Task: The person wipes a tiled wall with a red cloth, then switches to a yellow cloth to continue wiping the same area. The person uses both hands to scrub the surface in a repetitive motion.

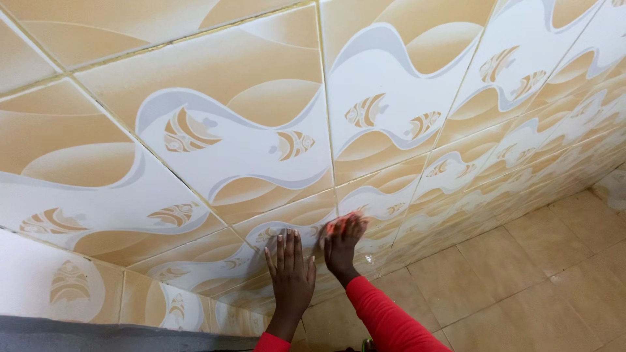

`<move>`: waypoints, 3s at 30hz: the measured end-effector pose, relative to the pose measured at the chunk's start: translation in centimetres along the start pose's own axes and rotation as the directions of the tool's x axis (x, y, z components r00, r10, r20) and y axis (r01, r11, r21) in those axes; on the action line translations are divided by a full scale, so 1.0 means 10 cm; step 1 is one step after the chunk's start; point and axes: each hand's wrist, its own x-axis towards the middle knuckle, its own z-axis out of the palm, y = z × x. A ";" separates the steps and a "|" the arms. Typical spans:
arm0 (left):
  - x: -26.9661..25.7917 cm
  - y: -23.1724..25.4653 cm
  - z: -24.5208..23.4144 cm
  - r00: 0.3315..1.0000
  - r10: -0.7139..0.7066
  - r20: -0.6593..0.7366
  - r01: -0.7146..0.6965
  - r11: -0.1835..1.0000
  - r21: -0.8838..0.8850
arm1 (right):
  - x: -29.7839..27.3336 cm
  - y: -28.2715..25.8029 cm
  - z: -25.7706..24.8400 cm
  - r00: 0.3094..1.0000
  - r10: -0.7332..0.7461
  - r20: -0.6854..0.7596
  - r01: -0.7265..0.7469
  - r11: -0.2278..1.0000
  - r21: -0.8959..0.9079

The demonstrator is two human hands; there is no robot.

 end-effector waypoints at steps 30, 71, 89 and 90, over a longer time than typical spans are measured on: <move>0.15 0.24 -0.02 0.995 0.010 -0.097 -0.032 0.974 -0.226 | 0.03 -0.89 0.00 0.786 0.618 -0.026 -0.562 0.731 0.386; 0.06 0.28 0.03 0.997 -0.070 -0.036 0.063 0.985 -0.159 | 1.46 -0.21 -0.79 0.860 0.361 -0.361 -0.288 0.927 0.241; 0.00 0.46 0.07 0.965 -0.218 -0.143 0.194 0.967 -0.166 | 1.98 -0.34 -0.91 0.878 -0.466 -0.110 0.450 0.881 -0.146; -0.02 0.43 0.07 0.960 -0.240 -0.147 0.218 0.964 -0.151 | 2.12 -0.34 -1.00 0.915 -0.362 -0.176 0.348 0.931 -0.106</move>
